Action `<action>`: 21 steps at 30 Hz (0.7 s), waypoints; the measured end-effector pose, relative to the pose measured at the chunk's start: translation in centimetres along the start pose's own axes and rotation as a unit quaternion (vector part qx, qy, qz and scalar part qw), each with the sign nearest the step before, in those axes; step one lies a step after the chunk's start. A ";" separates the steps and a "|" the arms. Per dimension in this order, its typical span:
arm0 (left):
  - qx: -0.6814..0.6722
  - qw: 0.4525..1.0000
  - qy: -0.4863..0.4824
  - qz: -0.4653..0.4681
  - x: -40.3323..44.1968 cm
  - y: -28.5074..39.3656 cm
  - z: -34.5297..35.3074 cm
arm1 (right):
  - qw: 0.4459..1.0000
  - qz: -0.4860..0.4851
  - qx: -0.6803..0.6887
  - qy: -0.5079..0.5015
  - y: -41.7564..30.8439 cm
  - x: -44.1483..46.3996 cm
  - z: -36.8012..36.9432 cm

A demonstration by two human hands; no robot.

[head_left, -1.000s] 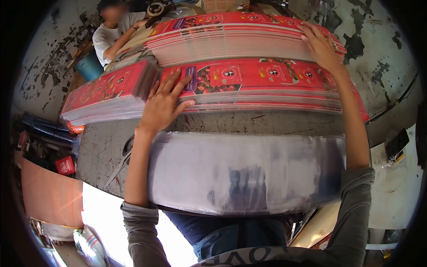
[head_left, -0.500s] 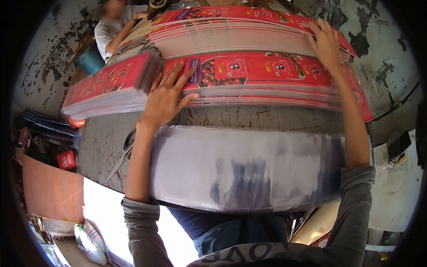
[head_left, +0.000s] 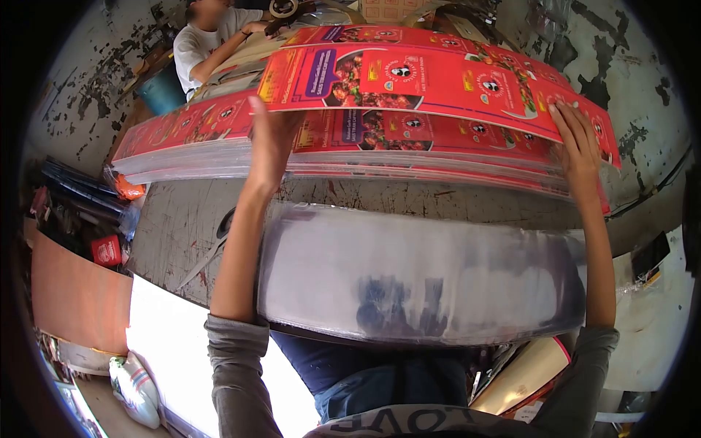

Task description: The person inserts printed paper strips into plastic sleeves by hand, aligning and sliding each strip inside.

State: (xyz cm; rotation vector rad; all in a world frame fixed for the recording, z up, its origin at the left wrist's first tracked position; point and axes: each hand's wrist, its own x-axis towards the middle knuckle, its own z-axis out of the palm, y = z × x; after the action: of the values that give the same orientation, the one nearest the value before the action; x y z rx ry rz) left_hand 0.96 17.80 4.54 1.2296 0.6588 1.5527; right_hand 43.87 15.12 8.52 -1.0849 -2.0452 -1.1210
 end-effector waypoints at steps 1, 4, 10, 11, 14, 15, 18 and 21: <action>0.000 1.000 0.000 0.000 -0.2 1.1 0.7 | 1.000 0.004 0.002 0.014 -0.3 -0.7 -0.9; -0.201 0.979 -0.001 -0.019 -0.8 3.3 1.6 | 1.000 0.005 -0.020 -0.010 0.1 -2.7 -1.9; -0.275 0.957 -0.090 -0.034 -3.6 3.5 0.6 | 0.996 0.044 0.028 -0.068 -1.2 -3.5 -2.3; -0.276 0.955 -0.103 -0.033 -3.9 3.3 0.2 | 0.996 0.044 0.048 -0.058 -1.1 -3.5 -2.3; -0.234 0.966 -0.101 -0.040 -3.6 3.1 -0.5 | 0.995 0.064 0.038 -0.059 -1.0 -3.7 -2.2; -0.214 0.969 -0.115 -0.046 -3.6 3.2 -0.6 | 0.995 0.064 0.039 -0.059 -0.9 -3.9 -2.1; -0.205 0.970 -0.111 -0.064 -3.8 3.2 -0.6 | 0.996 0.043 0.045 -0.056 -0.7 -4.6 -1.8; -0.235 0.962 -0.104 -0.094 -4.6 3.0 -0.3 | 0.995 0.052 0.053 -0.068 -1.0 -4.8 -1.5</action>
State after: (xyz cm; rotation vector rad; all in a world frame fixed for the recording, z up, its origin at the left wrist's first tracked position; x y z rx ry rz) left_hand -0.55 12.59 5.28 0.9222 0.2380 1.2998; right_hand 45.62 11.67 5.21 -1.2274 -2.0995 -0.8991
